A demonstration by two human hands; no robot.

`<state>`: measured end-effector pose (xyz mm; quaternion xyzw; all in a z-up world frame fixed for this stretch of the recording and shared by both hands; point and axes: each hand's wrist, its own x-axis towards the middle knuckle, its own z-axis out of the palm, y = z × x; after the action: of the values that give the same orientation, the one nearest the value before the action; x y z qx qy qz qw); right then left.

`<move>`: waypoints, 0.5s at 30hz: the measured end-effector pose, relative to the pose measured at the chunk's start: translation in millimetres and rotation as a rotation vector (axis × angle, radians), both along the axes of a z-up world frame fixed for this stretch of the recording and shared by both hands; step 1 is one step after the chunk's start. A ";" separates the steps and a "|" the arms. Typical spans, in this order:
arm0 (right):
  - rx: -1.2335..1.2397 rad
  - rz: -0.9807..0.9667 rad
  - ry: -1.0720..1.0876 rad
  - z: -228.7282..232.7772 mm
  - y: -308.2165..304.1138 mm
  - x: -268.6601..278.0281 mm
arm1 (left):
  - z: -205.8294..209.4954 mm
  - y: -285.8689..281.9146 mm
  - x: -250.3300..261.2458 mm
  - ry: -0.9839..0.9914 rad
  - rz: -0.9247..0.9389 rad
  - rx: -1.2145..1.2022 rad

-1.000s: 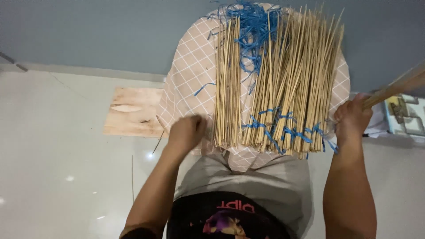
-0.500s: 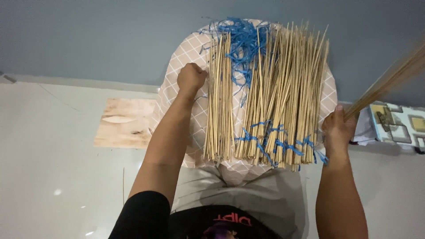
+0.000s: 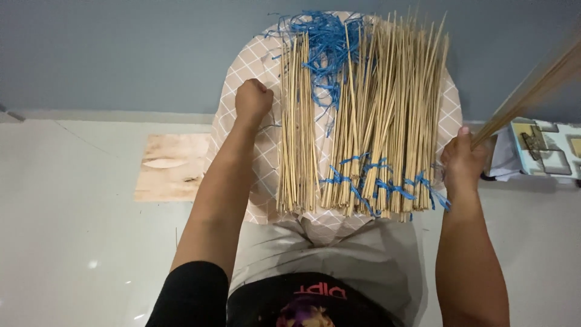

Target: Tying bundles of thin bamboo sticks together using blue plastic string

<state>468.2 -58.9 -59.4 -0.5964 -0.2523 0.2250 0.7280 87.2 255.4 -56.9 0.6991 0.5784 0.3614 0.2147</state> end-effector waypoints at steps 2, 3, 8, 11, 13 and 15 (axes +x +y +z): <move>0.014 0.004 -0.021 -2.7 -1.3 1.4 | 6.2 -1.6 -1.4 0.010 -0.010 -0.035; 0.025 0.008 -0.041 -4.0 -1.8 2.3 | 9.3 -2.3 -1.9 0.022 -0.020 -0.073; 0.038 -0.003 0.002 -10.6 1.4 9.7 | 23.1 -0.3 -10.1 0.078 -0.057 -0.198; 0.035 0.001 -0.026 -5.8 -0.7 4.9 | 18.7 9.5 -24.4 0.131 -0.071 -0.162; 0.047 0.014 -0.036 0.0 -2.1 0.1 | 18.5 11.9 -34.8 0.093 -0.080 -0.136; 0.025 -0.016 0.023 5.3 -1.9 -3.9 | 20.3 12.6 -44.7 0.308 0.071 0.023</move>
<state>464.2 -60.8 -54.1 -0.5865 -0.2421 0.2230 0.7400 42.5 268.0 -36.7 0.7277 0.6247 0.2640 0.1024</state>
